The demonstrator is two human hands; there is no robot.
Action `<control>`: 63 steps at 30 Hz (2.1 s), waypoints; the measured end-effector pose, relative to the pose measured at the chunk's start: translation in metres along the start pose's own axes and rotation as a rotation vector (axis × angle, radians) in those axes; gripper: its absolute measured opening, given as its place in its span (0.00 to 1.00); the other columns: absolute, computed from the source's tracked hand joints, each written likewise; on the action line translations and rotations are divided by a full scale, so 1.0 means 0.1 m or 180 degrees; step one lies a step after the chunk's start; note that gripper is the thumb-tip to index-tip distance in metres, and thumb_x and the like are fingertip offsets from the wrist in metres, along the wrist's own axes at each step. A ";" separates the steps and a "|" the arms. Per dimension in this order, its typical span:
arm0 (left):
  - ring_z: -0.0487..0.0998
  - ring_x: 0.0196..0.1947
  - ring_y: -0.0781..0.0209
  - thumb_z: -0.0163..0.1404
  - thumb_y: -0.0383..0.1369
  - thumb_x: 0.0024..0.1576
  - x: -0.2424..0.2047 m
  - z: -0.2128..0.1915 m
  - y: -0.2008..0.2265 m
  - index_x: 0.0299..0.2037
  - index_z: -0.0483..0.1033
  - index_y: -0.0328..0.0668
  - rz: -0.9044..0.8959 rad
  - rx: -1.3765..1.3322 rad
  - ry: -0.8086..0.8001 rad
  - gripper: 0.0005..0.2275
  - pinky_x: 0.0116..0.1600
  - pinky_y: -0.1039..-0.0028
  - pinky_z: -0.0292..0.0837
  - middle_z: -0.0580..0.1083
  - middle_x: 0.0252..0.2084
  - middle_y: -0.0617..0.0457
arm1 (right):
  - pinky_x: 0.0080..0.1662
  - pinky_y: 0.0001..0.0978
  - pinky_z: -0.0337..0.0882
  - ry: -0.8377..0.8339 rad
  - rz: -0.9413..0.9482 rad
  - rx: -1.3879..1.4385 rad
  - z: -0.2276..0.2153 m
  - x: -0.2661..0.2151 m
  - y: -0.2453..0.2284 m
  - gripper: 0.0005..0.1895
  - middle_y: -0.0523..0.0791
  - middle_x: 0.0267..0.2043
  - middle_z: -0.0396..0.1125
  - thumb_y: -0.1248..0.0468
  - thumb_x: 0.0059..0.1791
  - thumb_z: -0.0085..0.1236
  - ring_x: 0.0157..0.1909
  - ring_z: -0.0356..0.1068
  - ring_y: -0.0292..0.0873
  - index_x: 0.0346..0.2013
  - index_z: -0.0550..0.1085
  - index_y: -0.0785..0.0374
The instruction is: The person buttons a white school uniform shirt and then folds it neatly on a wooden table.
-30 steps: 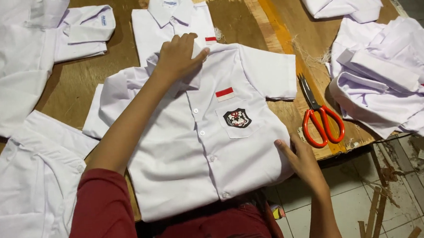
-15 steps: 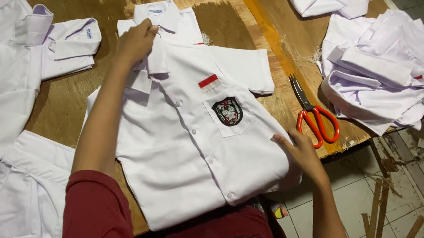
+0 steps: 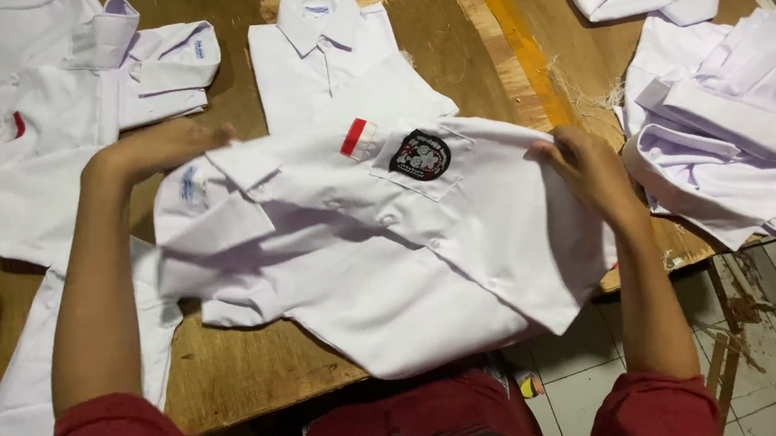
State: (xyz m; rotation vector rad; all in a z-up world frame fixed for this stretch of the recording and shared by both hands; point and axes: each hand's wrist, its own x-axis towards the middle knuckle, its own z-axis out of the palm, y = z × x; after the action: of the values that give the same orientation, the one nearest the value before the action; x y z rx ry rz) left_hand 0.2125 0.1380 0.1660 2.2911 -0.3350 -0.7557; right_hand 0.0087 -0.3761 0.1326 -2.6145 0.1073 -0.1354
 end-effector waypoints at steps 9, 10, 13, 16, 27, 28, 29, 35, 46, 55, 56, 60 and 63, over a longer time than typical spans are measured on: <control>0.70 0.20 0.62 0.51 0.38 0.60 -1.54 0.38 0.10 0.50 0.87 0.37 -0.0144 -0.1014 -0.0518 0.16 0.25 0.71 0.74 0.79 0.21 0.46 | 0.43 0.48 0.65 0.0099 -0.0624 -0.0196 -0.77 0.59 -0.05 0.15 0.57 0.35 0.71 0.55 0.56 0.68 0.35 0.68 0.61 0.46 0.80 0.63; 0.70 0.20 0.62 0.51 0.38 0.60 -1.51 0.39 -0.02 0.50 0.87 0.37 -0.0155 -0.1026 -0.0514 0.16 0.25 0.71 0.74 0.79 0.21 0.46 | 0.43 0.48 0.65 0.0085 -0.0632 -0.0196 -0.72 0.71 -0.12 0.15 0.57 0.35 0.71 0.55 0.56 0.68 0.35 0.68 0.61 0.46 0.80 0.63; 0.64 0.15 0.67 0.51 0.37 0.60 -1.39 0.43 -0.38 0.59 0.73 0.42 0.0150 -0.0996 -0.0030 0.18 0.19 0.77 0.60 0.69 0.17 0.52 | 0.43 0.53 0.69 0.0175 -0.0856 -0.0575 -0.55 1.00 -0.37 0.16 0.55 0.38 0.73 0.52 0.53 0.72 0.42 0.73 0.66 0.46 0.81 0.60; 0.64 0.20 0.64 0.55 0.36 0.57 -1.15 0.48 -0.74 0.55 0.76 0.39 -0.0046 -0.0823 -0.0228 0.17 0.24 0.75 0.62 0.63 0.23 0.56 | 0.43 0.50 0.69 -0.0422 -0.0621 -0.1011 -0.14 1.21 -0.39 0.18 0.54 0.38 0.76 0.47 0.48 0.67 0.43 0.74 0.67 0.41 0.82 0.56; 0.65 0.15 0.62 0.54 0.54 0.58 -0.51 0.47 0.02 0.31 0.79 0.34 -0.0354 -0.0099 -0.0646 0.25 0.20 0.77 0.60 0.70 0.19 0.50 | 0.47 0.59 0.72 -0.0886 -0.0677 -0.1262 0.00 1.17 -0.53 0.18 0.63 0.35 0.75 0.56 0.44 0.68 0.45 0.74 0.70 0.42 0.82 0.65; 0.65 0.15 0.62 0.54 0.54 0.58 -0.60 0.37 0.23 0.31 0.79 0.34 -0.0344 -0.0095 -0.0668 0.25 0.20 0.77 0.60 0.70 0.19 0.50 | 0.47 0.59 0.72 -0.0888 -0.0652 -0.1265 -0.10 1.17 -0.45 0.18 0.63 0.35 0.75 0.56 0.44 0.68 0.45 0.74 0.70 0.42 0.82 0.65; 0.67 0.21 0.62 0.52 0.49 0.60 -0.69 0.28 0.43 0.39 0.80 0.40 -0.0283 0.0079 -0.0174 0.18 0.25 0.75 0.59 0.72 0.27 0.53 | 0.37 0.52 0.72 -0.0195 -0.1002 -0.1512 -0.21 1.17 -0.37 0.13 0.55 0.33 0.75 0.55 0.49 0.68 0.37 0.75 0.60 0.45 0.83 0.57; 0.66 0.34 0.61 0.54 0.33 0.66 -0.99 -0.17 0.66 0.37 0.76 0.45 0.1079 0.0720 0.1795 0.05 0.37 0.70 0.57 0.70 0.35 0.56 | 0.29 0.35 0.55 0.2237 -0.2079 -0.1932 -0.84 1.07 -0.24 0.05 0.38 0.33 0.68 0.65 0.63 0.66 0.30 0.68 0.42 0.44 0.84 0.51; 0.70 0.31 0.42 0.51 0.10 0.55 -1.32 0.66 -0.41 0.36 0.73 0.28 0.2735 0.1980 0.2366 0.08 0.39 0.57 0.60 0.70 0.31 0.42 | 0.27 0.38 0.53 0.2476 -0.2657 -0.1314 0.19 -0.28 0.05 0.12 0.45 0.25 0.64 0.79 0.59 0.58 0.23 0.56 0.44 0.46 0.84 0.63; 0.66 0.67 0.69 0.58 0.52 0.47 -1.72 1.54 -0.66 0.53 0.79 0.62 -0.0604 0.0630 0.0580 0.23 0.74 0.63 0.42 0.69 0.60 0.63 | 0.28 0.37 0.67 0.0171 -0.2011 -0.1346 1.02 -1.24 0.20 0.36 0.38 0.37 0.69 0.64 0.28 0.63 0.25 0.65 0.44 0.52 0.73 0.45; 0.66 0.66 0.60 0.56 0.55 0.50 -1.70 1.58 -0.68 0.58 0.68 0.53 -0.0513 0.0750 0.0806 0.29 0.70 0.53 0.45 0.71 0.60 0.55 | 0.30 0.34 0.68 0.0108 -0.1711 -0.1420 0.94 -1.30 0.09 0.32 0.36 0.35 0.68 0.55 0.32 0.65 0.28 0.67 0.41 0.53 0.74 0.42; 0.67 0.65 0.44 0.49 0.57 0.58 -1.52 1.55 -0.44 0.71 0.51 0.37 -0.0231 0.0687 0.1026 0.39 0.67 0.39 0.39 0.69 0.64 0.34 | 0.33 0.32 0.72 -0.0070 -0.0901 -0.1376 0.65 -1.43 -0.14 0.37 0.37 0.42 0.72 0.38 0.34 0.68 0.38 0.74 0.41 0.56 0.74 0.42; 0.71 0.66 0.47 0.50 0.59 0.56 -1.46 1.48 -0.42 0.72 0.58 0.46 -0.0756 0.0997 0.0246 0.38 0.72 0.47 0.33 0.73 0.62 0.37 | 0.36 0.37 0.75 0.0083 -0.0481 -0.1268 0.76 -1.46 0.22 0.24 0.35 0.40 0.69 0.43 0.47 0.57 0.37 0.74 0.43 0.57 0.73 0.41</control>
State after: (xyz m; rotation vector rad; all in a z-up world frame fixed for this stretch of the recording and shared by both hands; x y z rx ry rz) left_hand 0.0080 0.1519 0.1117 2.6825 -0.1542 -0.7723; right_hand -0.1282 -0.3430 0.0449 -3.0188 -0.0617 -0.2207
